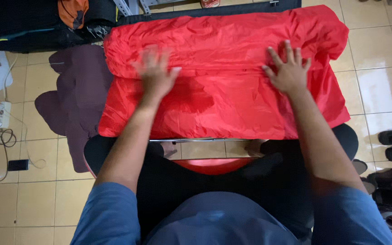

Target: The person folds a red jacket on a black chair. They smooth the fabric, fold the sleeves inward, and fold the jacket in half before rolling it into a compact bundle.

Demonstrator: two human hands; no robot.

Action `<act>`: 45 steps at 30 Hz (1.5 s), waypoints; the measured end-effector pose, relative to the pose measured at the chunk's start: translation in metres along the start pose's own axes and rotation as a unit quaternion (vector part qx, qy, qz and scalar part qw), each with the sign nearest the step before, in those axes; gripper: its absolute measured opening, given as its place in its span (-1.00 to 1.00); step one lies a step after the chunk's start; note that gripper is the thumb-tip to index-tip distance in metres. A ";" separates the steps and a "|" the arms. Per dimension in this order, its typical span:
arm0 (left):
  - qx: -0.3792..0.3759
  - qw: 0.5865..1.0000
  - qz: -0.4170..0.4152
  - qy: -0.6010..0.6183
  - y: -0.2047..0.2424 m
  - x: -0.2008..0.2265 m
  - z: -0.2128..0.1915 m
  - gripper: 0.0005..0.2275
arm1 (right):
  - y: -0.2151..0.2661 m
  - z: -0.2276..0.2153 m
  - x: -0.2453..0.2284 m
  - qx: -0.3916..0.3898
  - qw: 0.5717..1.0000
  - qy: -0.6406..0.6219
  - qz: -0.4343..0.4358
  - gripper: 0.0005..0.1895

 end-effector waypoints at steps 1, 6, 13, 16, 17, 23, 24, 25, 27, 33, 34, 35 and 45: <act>0.059 0.995 0.078 0.036 0.008 0.021 0.000 -0.41 | 0.009 0.003 -0.006 0.022 0.999 -0.017 -0.035 -0.12; -0.086 0.988 0.105 0.069 0.044 0.085 0.035 -0.28 | 0.026 0.046 -0.048 0.005 0.999 0.028 -0.031 -0.18; -0.095 0.989 0.098 0.059 0.053 0.084 0.050 -0.33 | 0.026 0.063 -0.049 -0.028 0.997 0.070 -0.008 -0.18; -0.173 0.974 0.108 0.094 0.044 0.067 0.043 -0.39 | 0.026 0.056 -0.034 -0.023 0.997 0.067 -0.010 -0.28; -0.174 0.974 0.107 0.095 0.047 0.052 0.036 -0.39 | 0.031 0.048 -0.019 -0.025 0.997 0.067 -0.011 -0.28; -0.034 0.997 0.067 0.032 0.090 -0.043 0.007 -0.36 | 0.066 0.043 0.070 0.075 0.993 0.057 0.075 -0.32; -0.124 0.992 -0.003 0.033 0.090 -0.052 0.016 -0.37 | 0.065 0.049 0.076 0.030 0.994 0.048 0.096 -0.32; -0.212 0.974 -0.073 0.035 0.092 -0.062 0.024 -0.35 | 0.065 0.055 0.082 -0.016 0.992 0.038 0.117 -0.31; -0.207 0.974 -0.072 0.048 0.083 -0.065 0.022 -0.34 | 0.058 0.043 0.085 0.000 0.993 0.002 0.116 -0.34; -0.141 0.967 -0.170 0.129 0.104 -0.130 -0.027 -0.30 | 0.096 0.022 0.149 0.122 0.943 -0.213 0.224 -0.32; -0.216 0.913 -0.321 0.129 0.117 -0.150 -0.033 -0.05 | 0.108 0.025 0.163 0.016 0.902 -0.292 0.319 0.08; -0.220 0.912 -0.322 0.128 0.128 -0.157 -0.029 -0.05 | 0.116 0.033 0.173 0.011 0.901 -0.291 0.322 0.08; -0.274 0.706 -0.342 0.557 0.150 -0.210 -0.021 -0.40 | 0.144 0.017 0.196 0.002 0.803 -0.583 0.120 -0.27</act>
Point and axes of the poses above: each hand's wrist, its own y-axis away from the middle knuckle, its own z-axis out of the palm, x = y × z, the point moved 2 cm from there along -y, towards the middle knuckle, and after that the axes turned 10 degrees about -x, right-handed, at the moved point
